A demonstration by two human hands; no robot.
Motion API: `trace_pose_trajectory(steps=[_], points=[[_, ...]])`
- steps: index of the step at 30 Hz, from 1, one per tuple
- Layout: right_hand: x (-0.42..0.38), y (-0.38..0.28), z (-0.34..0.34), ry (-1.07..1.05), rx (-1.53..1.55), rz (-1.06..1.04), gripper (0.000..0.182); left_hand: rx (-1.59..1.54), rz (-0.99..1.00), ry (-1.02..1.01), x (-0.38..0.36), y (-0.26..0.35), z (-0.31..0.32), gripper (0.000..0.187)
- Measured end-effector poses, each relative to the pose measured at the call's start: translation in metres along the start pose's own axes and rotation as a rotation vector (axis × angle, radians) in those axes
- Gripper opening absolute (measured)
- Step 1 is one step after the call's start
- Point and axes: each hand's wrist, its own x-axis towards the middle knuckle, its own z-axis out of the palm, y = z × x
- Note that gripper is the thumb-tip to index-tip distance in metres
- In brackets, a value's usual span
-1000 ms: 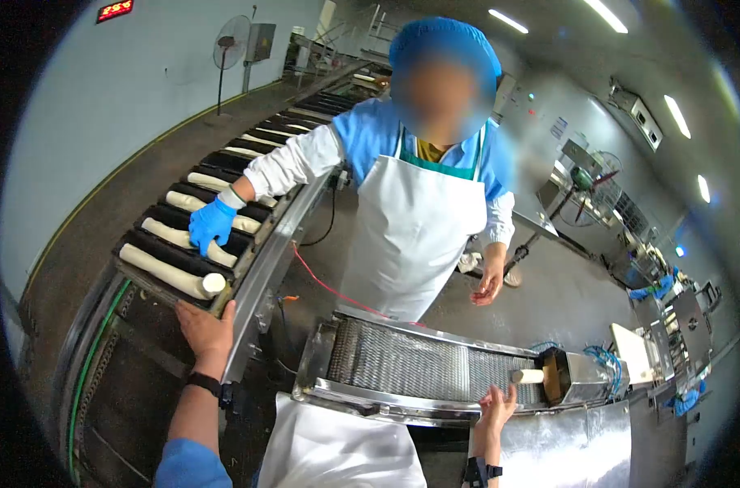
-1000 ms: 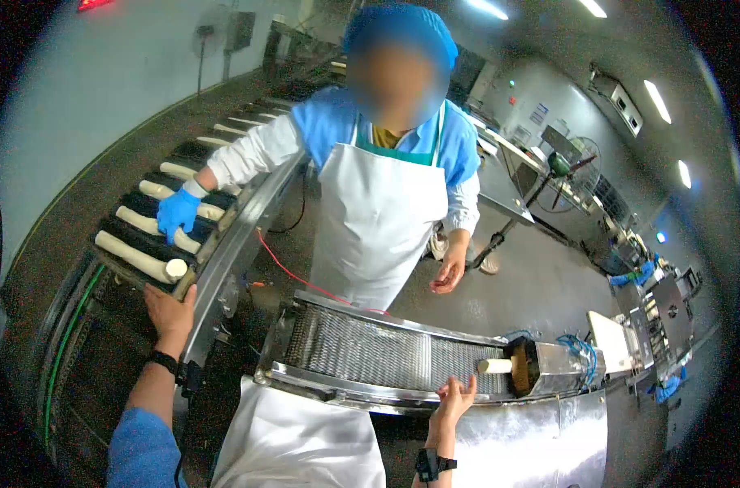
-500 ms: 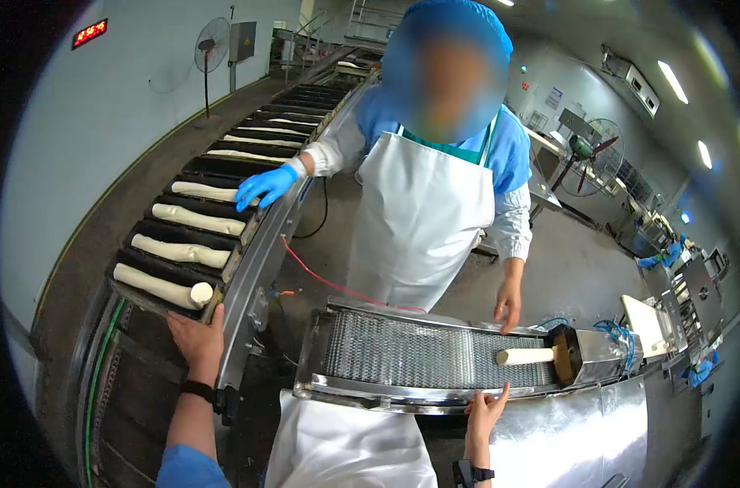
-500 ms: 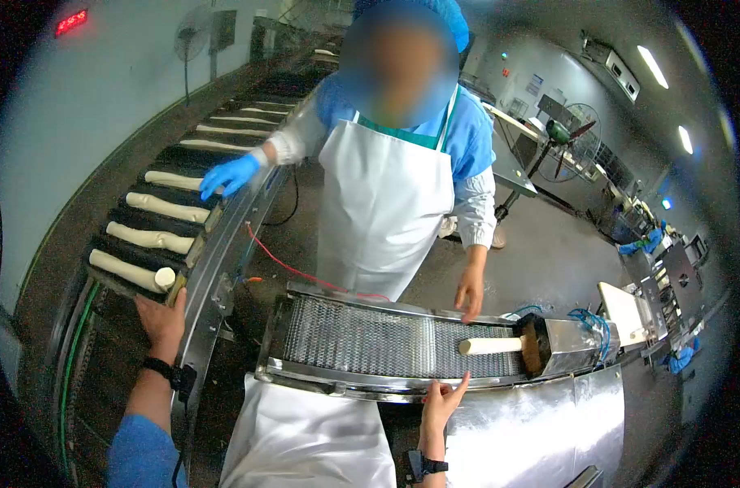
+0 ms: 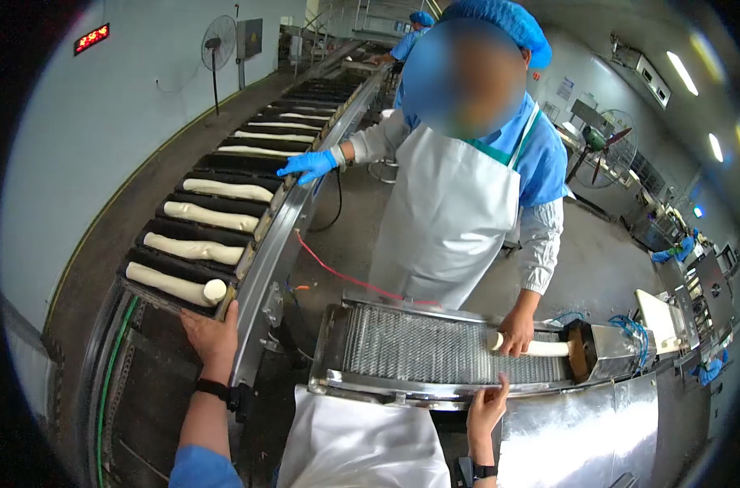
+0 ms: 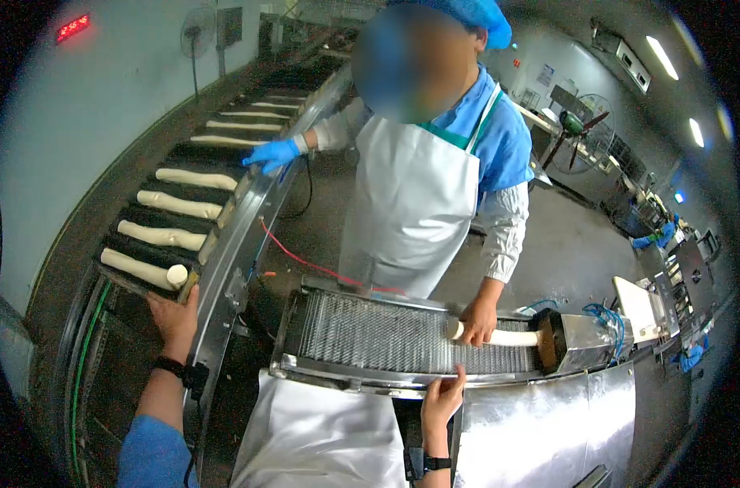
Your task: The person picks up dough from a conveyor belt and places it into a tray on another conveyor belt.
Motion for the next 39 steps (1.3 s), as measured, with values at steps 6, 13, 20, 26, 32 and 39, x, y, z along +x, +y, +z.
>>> trace_pose_trajectory(steps=[6,13,20,26,32,39], points=[[-0.014,0.023,0.014,-0.115,-0.361,0.027,0.021,0.043,-0.059,-0.055,0.002,0.005,-0.004,0.123],[-0.022,0.033,0.013,-0.106,-0.207,0.067,0.021,0.008,-0.066,-0.049,0.000,0.002,-0.004,0.124],[-0.011,0.035,0.011,-0.136,-0.150,0.133,0.026,-0.013,-0.095,-0.070,-0.001,0.002,-0.006,0.126],[0.015,-0.003,-0.012,0.032,0.254,0.287,0.054,-0.010,-0.073,-0.048,-0.001,-0.001,-0.002,0.125],[0.026,-0.007,-0.027,0.238,0.357,0.404,0.057,-0.004,-0.029,-0.026,0.002,-0.006,0.004,0.124],[0.022,0.031,-0.033,0.106,0.112,0.357,0.070,0.002,-0.022,-0.049,-0.006,-0.004,-0.001,0.123]])
